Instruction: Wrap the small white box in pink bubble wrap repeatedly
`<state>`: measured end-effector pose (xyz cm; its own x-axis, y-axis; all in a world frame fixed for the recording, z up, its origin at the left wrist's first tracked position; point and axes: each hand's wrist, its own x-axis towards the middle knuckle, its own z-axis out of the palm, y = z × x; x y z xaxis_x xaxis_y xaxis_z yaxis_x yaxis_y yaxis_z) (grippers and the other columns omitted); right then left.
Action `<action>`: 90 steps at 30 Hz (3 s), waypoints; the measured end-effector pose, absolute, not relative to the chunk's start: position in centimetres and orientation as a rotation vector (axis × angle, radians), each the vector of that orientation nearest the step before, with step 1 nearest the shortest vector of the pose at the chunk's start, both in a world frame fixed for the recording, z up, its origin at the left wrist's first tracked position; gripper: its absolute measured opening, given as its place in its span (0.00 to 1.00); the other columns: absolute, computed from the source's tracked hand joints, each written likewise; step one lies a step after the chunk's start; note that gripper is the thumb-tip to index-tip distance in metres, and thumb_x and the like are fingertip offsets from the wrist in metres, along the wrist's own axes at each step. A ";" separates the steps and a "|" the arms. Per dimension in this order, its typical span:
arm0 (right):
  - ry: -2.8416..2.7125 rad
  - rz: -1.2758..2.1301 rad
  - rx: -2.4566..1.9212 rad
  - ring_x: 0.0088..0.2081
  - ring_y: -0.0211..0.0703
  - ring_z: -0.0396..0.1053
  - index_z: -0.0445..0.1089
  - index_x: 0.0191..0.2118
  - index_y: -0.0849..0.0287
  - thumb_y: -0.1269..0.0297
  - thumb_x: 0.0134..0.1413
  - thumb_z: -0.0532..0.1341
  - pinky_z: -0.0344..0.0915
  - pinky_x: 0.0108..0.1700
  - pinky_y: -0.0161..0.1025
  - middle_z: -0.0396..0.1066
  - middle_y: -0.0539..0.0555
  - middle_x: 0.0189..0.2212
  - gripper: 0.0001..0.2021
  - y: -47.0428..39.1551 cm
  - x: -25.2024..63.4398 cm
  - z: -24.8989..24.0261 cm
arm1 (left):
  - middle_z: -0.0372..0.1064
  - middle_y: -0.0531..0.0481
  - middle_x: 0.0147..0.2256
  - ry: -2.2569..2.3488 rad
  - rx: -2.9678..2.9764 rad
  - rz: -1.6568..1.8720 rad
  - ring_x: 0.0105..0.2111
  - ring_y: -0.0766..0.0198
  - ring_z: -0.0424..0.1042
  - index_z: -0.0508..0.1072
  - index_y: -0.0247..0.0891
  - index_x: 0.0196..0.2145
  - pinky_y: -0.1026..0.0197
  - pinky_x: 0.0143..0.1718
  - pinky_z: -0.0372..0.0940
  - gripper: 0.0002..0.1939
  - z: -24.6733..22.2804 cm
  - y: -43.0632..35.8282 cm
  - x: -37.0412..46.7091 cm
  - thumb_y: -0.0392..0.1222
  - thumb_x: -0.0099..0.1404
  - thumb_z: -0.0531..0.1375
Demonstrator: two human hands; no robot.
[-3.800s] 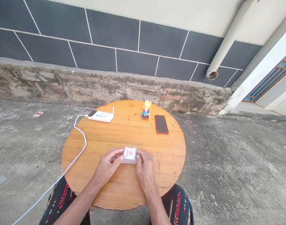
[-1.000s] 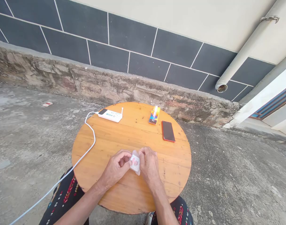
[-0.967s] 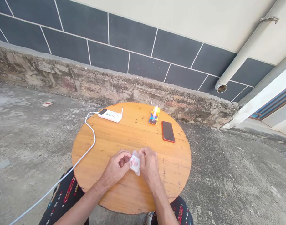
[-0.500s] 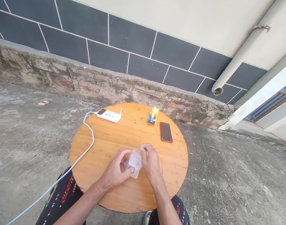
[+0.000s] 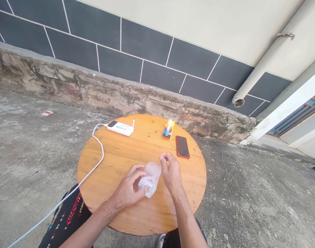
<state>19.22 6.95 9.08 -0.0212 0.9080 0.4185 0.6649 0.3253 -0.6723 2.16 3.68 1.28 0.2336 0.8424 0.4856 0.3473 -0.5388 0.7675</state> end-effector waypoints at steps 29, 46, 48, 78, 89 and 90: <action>-1.851 0.392 -1.555 0.25 0.41 0.63 0.66 0.23 0.55 0.62 0.47 0.55 0.57 0.28 0.35 0.67 0.48 0.20 0.07 13.2 22.1 11.3 | 0.63 0.42 0.49 0.976 1.997 1.259 0.54 0.51 0.60 0.70 0.39 0.34 0.52 0.53 0.59 0.11 2.3 3.3 1.8 0.33 0.50 0.60; -1.801 0.319 -1.576 0.27 0.42 0.66 0.67 0.25 0.57 0.60 0.51 0.53 0.58 0.31 0.35 0.71 0.50 0.24 0.10 14.7 21.5 9.8 | 0.67 0.45 0.40 0.958 1.978 1.360 0.45 0.56 0.66 0.68 0.39 0.28 0.56 0.46 0.62 0.03 2.4 3.3 1.8 0.34 0.55 0.60; -1.809 0.326 -1.589 0.26 0.41 0.66 0.67 0.24 0.57 0.61 0.50 0.53 0.57 0.31 0.35 0.71 0.50 0.24 0.10 14.9 21.3 9.3 | 0.67 0.46 0.39 0.976 1.972 1.349 0.46 0.57 0.66 0.68 0.39 0.28 0.56 0.46 0.62 0.03 2.3 3.4 1.8 0.34 0.56 0.60; -1.728 0.262 -1.853 0.24 0.43 0.69 0.66 0.44 0.58 0.67 0.56 0.50 0.55 0.26 0.34 0.71 0.48 0.21 0.12 5.4 23.3 4.7 | 0.69 0.46 0.37 1.064 1.897 1.290 0.44 0.56 0.67 0.68 0.38 0.26 0.57 0.45 0.61 0.08 3.0 3.4 1.7 0.42 0.60 0.58; -1.564 0.330 -1.664 0.28 0.44 0.71 0.62 0.53 0.66 0.57 0.57 0.52 0.64 0.30 0.36 0.74 0.54 0.28 0.22 4.4 24.7 0.3 | 0.72 0.49 0.36 1.242 1.727 1.129 0.38 0.58 0.69 0.71 0.39 0.35 0.59 0.40 0.62 0.10 3.7 4.1 1.3 0.46 0.57 0.57; -1.544 0.344 -1.650 0.29 0.44 0.71 0.62 0.53 0.66 0.56 0.57 0.53 0.64 0.30 0.37 0.75 0.55 0.29 0.23 4.4 24.8 0.1 | 0.71 0.50 0.35 1.277 1.757 1.095 0.38 0.58 0.69 0.71 0.39 0.35 0.59 0.39 0.61 0.10 4.0 4.3 1.4 0.46 0.56 0.59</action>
<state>24.79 4.42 0.14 0.2073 0.9209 0.3300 0.6932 0.0997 -0.7138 1.40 4.26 4.03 0.1592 0.9601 0.2301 0.3738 -0.2743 0.8860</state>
